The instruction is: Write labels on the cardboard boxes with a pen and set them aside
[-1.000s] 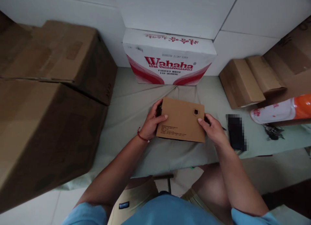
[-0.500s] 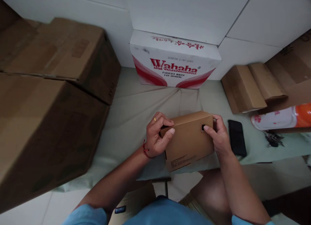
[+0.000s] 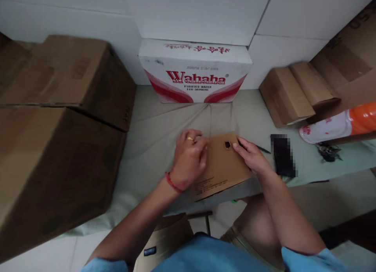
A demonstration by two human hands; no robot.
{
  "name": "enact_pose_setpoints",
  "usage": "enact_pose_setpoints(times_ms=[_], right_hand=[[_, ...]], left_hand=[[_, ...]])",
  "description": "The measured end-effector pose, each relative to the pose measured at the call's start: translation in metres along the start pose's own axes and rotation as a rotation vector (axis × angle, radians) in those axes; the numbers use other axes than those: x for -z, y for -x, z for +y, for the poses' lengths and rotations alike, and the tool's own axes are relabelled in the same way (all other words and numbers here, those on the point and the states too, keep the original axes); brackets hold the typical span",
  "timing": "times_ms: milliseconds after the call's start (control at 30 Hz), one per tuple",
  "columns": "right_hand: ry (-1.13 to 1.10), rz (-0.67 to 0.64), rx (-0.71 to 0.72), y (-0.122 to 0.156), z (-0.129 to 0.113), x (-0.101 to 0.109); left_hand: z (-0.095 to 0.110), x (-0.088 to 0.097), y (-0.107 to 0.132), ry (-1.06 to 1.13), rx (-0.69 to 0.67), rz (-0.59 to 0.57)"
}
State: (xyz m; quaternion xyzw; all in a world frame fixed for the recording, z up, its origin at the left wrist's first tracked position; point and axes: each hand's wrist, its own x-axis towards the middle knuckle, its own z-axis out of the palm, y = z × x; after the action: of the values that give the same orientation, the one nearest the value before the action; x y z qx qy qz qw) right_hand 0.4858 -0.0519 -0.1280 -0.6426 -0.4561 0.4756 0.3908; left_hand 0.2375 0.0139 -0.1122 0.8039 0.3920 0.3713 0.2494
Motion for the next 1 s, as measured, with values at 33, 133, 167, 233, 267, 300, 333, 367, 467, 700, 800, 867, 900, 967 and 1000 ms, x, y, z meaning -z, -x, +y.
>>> enact_pose_setpoints(times_ms=[33, 133, 167, 233, 267, 300, 333, 367, 467, 700, 800, 867, 900, 967, 1000], right_hand=[[0.087, 0.030, 0.049, -0.001, 0.002, 0.004], [0.400, 0.229, 0.167, -0.006, 0.010, 0.024], [0.500, 0.306, 0.175, -0.008, 0.013, 0.033], [0.692, 0.417, 0.151, -0.011, 0.019, 0.051], [0.782, 0.441, 0.125, -0.011, 0.022, 0.058], [0.863, 0.444, 0.094, -0.011, 0.025, 0.065], [0.933, 0.431, 0.059, -0.011, 0.027, 0.070], [0.994, 0.408, 0.023, -0.009, 0.030, 0.074], [1.130, 0.327, -0.049, -0.005, 0.034, 0.078], [1.174, 0.221, -0.187, -0.003, 0.027, 0.077], [1.068, 0.243, -0.200, -0.005, 0.016, 0.080], [0.762, 0.389, -0.116, -0.005, 0.006, 0.082], [0.526, 0.486, -0.052, -0.005, 0.001, 0.081], [0.018, 0.607, 0.065, -0.004, -0.009, 0.074], [-0.192, 0.613, 0.097, -0.004, -0.014, 0.068]], left_hand=[[0.007, -0.001, 0.002, -0.035, -0.046, -0.064], [0.022, -0.010, 0.009, -0.069, -0.078, -0.233], [0.024, -0.014, 0.011, -0.068, -0.063, -0.256], [0.020, -0.021, 0.013, -0.053, -0.034, -0.257], [0.016, -0.024, 0.014, -0.041, -0.029, -0.248], [0.012, -0.025, 0.015, -0.027, -0.030, -0.241], [0.008, -0.026, 0.016, -0.010, -0.036, -0.240], [0.004, -0.026, 0.016, 0.011, -0.039, -0.244], [-0.004, -0.025, 0.016, 0.088, -0.021, -0.259], [0.006, -0.021, 0.011, -0.077, -0.053, -0.306], [0.012, -0.019, 0.008, -0.229, -0.079, -0.353], [0.013, -0.018, 0.007, -0.263, -0.095, -0.356], [0.013, -0.018, 0.006, -0.262, -0.102, -0.350], [0.011, -0.019, 0.007, -0.246, -0.115, -0.334], [0.009, -0.020, 0.007, -0.238, -0.120, -0.327]])
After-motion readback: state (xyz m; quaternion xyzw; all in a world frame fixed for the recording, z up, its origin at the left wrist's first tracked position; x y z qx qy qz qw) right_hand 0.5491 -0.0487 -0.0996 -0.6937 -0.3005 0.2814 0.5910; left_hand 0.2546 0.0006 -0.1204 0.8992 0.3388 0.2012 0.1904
